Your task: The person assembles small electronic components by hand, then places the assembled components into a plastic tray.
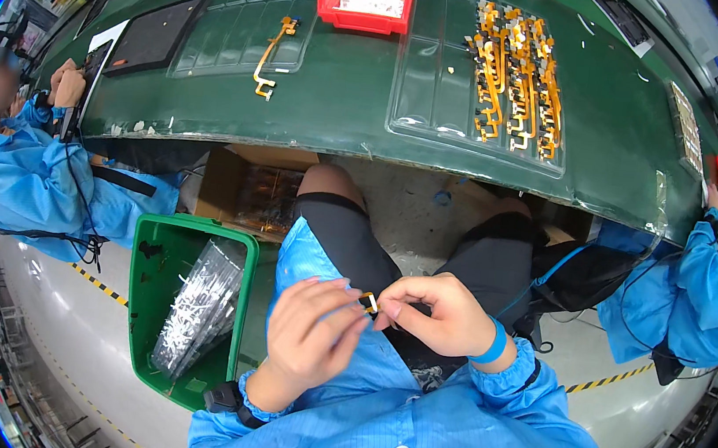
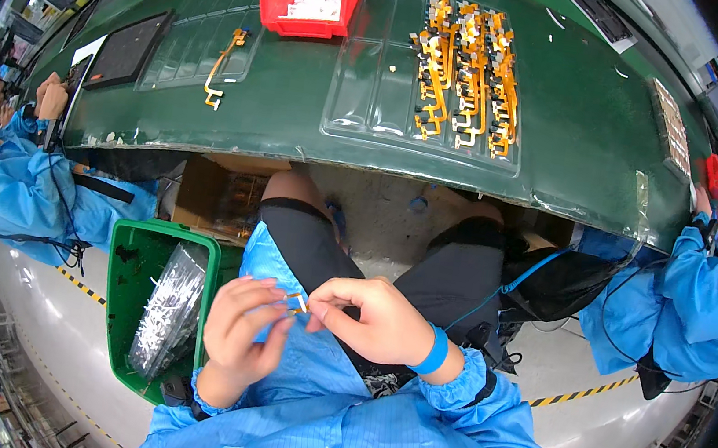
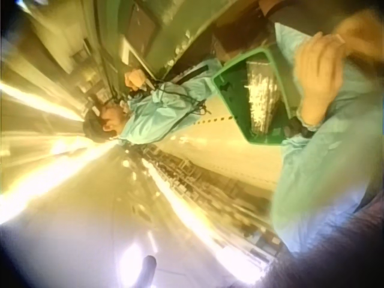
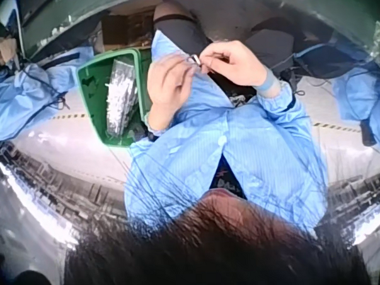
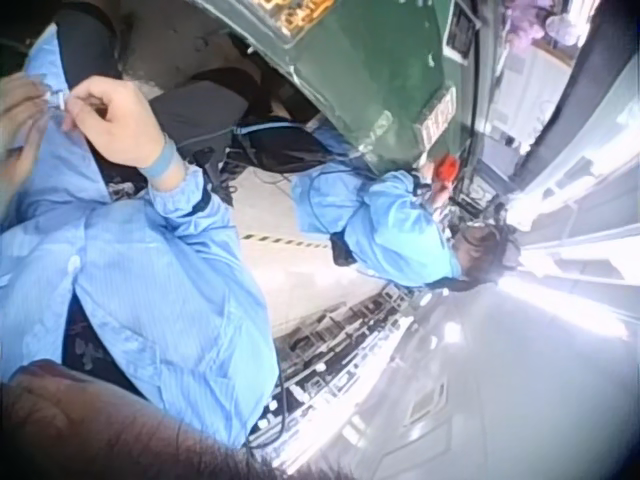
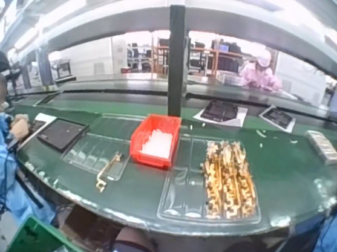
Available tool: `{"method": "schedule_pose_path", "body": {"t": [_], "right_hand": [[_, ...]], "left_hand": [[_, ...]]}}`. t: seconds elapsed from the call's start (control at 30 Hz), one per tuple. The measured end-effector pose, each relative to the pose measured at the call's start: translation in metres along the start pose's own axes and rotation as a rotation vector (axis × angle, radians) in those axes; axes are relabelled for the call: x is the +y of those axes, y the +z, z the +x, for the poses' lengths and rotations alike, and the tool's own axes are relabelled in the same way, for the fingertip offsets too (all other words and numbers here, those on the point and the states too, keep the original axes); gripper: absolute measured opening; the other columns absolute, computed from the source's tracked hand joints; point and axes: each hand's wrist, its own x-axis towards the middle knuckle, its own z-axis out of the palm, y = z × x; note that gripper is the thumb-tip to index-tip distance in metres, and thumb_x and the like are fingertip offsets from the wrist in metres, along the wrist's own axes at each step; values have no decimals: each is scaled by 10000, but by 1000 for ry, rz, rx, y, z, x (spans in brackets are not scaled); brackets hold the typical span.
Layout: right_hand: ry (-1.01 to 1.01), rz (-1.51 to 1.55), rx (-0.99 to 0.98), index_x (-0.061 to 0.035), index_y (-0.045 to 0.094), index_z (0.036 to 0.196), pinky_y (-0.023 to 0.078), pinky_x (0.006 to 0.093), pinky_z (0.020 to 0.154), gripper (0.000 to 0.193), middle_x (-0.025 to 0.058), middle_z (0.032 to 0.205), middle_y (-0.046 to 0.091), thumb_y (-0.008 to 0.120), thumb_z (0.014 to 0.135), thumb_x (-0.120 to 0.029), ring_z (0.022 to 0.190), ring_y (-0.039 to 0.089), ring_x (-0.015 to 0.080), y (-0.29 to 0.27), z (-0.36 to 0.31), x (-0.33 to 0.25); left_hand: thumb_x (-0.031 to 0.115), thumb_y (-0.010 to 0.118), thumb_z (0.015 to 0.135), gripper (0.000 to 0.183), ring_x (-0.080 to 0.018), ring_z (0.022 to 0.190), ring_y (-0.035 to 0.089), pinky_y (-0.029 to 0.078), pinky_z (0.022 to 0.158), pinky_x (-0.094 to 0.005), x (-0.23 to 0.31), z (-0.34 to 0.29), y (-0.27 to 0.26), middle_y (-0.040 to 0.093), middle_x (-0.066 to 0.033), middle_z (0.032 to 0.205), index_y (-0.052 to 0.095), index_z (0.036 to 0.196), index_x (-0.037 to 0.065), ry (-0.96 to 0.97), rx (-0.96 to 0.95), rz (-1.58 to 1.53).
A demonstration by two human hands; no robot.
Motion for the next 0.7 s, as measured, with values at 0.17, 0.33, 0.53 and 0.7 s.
{"method": "schedule_pose_path", "body": {"t": [0.17, 0.33, 0.53, 0.7], "right_hand": [[-36, -144, -6, -5, 628, 956, 536, 315, 722, 105, 115, 862, 716, 566, 939, -88, 804, 701, 232, 4, 1, -4], [-141, -312, 35, -20, 624, 947, 522, 366, 692, 85, 114, 835, 704, 580, 908, -82, 773, 673, 291, 7, 0, -3], [-195, -339, 45, -23, 619, 934, 520, 376, 675, 75, 107, 811, 699, 580, 895, -75, 756, 669, 295, 8, 0, 1], [-44, -181, 54, -11, 611, 927, 541, 333, 663, 81, 127, 805, 707, 564, 897, -69, 753, 707, 280, 11, 0, 2]], "left_hand": [[3, 737, 712, 225, -276, 947, 705, 494, 927, -401, 3, -7, 11, 716, -144, 993, 705, 935, -7, 59, -55, 102], [-33, 705, 716, 204, -281, 914, 722, 533, 888, -393, 3, -6, 14, 726, -175, 971, 709, 920, -30, 38, -37, 79], [-51, 717, 702, 187, -285, 885, 728, 579, 815, -385, 1, -8, 16, 723, -192, 945, 706, 888, -48, 97, 0, 83], [-62, 738, 680, 179, -332, 978, 703, 565, 835, -405, 0, -14, 18, 716, -184, 979, 667, 840, -22, 67, 53, 38]]}}
